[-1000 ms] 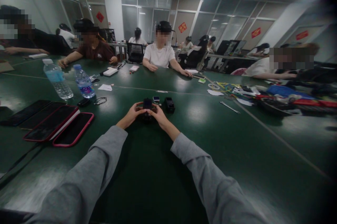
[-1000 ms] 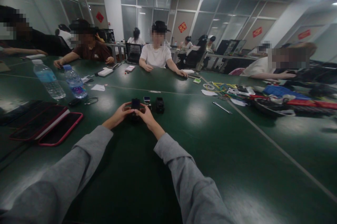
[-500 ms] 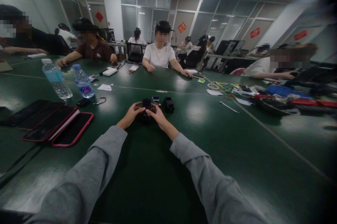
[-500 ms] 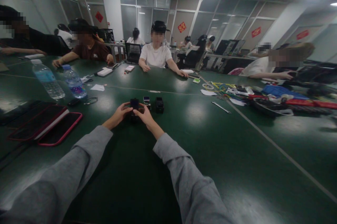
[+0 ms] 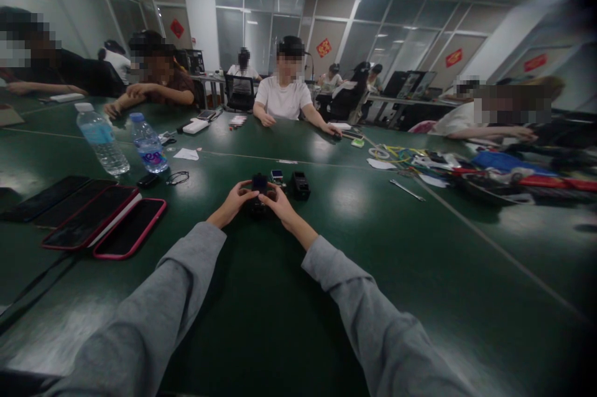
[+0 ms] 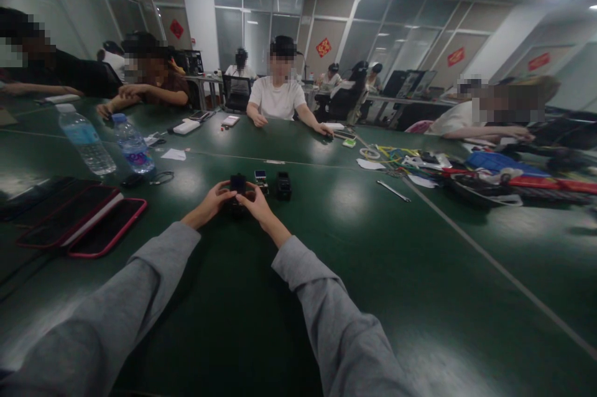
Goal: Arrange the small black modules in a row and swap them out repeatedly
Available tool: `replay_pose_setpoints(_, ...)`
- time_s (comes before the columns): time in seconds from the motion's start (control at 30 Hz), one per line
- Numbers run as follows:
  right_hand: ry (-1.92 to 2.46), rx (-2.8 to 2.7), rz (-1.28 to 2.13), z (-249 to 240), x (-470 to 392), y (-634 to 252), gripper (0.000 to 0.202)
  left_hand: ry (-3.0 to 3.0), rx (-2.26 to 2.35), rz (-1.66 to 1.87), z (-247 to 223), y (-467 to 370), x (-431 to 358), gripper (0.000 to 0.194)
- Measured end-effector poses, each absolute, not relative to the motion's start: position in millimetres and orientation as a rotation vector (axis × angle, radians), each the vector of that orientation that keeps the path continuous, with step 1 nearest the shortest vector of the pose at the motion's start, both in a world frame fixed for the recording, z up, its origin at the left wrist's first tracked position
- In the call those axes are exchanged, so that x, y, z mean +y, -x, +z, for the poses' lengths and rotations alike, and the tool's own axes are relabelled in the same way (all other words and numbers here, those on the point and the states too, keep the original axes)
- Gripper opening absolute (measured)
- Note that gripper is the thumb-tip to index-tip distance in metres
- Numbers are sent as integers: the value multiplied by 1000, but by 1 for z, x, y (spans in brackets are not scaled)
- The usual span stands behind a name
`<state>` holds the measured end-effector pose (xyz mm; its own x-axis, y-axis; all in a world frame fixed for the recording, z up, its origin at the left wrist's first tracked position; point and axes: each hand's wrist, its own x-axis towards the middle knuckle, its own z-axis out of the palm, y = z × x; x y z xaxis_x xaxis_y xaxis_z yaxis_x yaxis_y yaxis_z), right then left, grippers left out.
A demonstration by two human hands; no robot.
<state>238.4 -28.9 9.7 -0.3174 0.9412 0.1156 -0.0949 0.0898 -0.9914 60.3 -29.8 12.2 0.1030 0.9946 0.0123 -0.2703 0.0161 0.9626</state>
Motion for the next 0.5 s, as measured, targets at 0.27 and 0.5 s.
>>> replay_pose_setpoints(0.27,910,-1421,1387,11,-31,-236,76,-1050,923,1257,9,-60,-27,66)
replay_pose_setpoints(0.5,863,-1442,1391,13,-35,-232,75,-1050,932,1263,4,-59,-23,70)
